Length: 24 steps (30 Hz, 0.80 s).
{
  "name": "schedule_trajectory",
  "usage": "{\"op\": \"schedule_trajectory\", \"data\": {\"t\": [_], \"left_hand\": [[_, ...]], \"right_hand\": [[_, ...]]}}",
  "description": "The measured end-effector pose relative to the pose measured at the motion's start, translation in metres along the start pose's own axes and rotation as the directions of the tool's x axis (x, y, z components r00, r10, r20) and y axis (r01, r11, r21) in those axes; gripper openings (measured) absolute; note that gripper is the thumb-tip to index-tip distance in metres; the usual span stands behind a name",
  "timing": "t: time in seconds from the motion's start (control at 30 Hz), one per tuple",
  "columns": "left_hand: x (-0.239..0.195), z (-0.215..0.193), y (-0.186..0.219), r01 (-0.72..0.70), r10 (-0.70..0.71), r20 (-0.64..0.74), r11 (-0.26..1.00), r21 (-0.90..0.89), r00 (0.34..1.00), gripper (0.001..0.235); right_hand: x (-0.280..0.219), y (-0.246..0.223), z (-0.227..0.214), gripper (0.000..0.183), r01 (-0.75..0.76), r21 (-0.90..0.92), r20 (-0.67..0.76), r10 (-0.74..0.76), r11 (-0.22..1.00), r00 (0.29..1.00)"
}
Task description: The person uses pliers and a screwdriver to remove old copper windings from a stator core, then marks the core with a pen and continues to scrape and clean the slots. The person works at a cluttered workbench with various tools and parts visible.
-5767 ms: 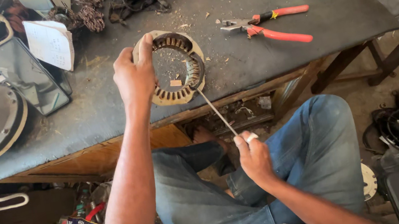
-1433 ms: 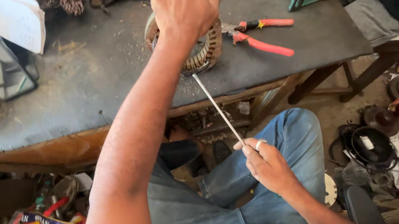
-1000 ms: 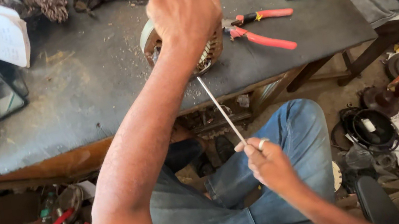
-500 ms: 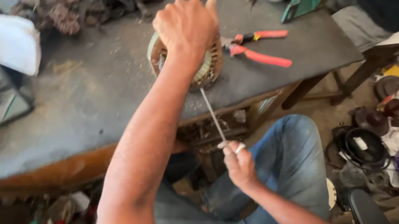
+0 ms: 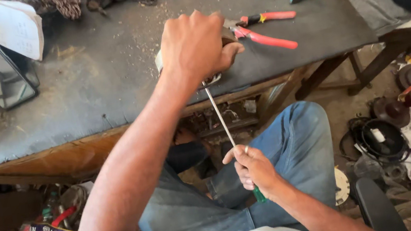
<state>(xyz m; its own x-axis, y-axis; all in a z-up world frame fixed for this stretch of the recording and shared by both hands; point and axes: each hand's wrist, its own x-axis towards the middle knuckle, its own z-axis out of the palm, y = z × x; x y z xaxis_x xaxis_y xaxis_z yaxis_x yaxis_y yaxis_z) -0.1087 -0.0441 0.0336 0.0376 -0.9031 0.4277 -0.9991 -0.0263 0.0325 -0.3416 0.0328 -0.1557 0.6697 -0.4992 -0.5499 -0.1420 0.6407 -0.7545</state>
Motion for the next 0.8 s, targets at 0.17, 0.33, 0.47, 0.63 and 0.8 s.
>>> {"op": "schedule_trajectory", "data": {"t": [0.17, 0.33, 0.47, 0.63, 0.8], "left_hand": [[-0.028, 0.004, 0.04, 0.159, -0.153, -0.106, 0.986, 0.053, 0.983, 0.049], [-0.041, 0.024, 0.071, 0.15, -0.097, -0.248, 0.967, 0.207, 0.964, 0.043], [-0.039, 0.03, 0.07, 0.13, -0.062, -0.272, 0.962, 0.24, 0.96, 0.041], [-0.024, 0.004, 0.007, 0.148, -0.13, -0.184, 0.985, 0.086, 0.974, 0.06], [-0.02, -0.003, -0.061, 0.218, -0.246, -0.151, 0.959, -0.183, 0.957, 0.063]], "right_hand": [[-0.03, -0.014, 0.019, 0.037, -0.137, 0.132, 0.042, 0.133, 0.982, 0.99], [-0.058, -0.033, 0.039, 0.033, -0.251, 0.29, 0.098, 0.232, 0.923, 0.968], [-0.069, -0.044, 0.047, 0.035, -0.319, 0.361, 0.118, 0.297, 0.876, 0.948], [-0.058, -0.051, 0.003, 0.026, -0.128, -0.039, 0.147, 0.132, 0.991, 0.98], [-0.065, -0.08, -0.066, 0.026, 0.291, -0.799, 0.033, -0.444, 0.526, 0.895]]}}
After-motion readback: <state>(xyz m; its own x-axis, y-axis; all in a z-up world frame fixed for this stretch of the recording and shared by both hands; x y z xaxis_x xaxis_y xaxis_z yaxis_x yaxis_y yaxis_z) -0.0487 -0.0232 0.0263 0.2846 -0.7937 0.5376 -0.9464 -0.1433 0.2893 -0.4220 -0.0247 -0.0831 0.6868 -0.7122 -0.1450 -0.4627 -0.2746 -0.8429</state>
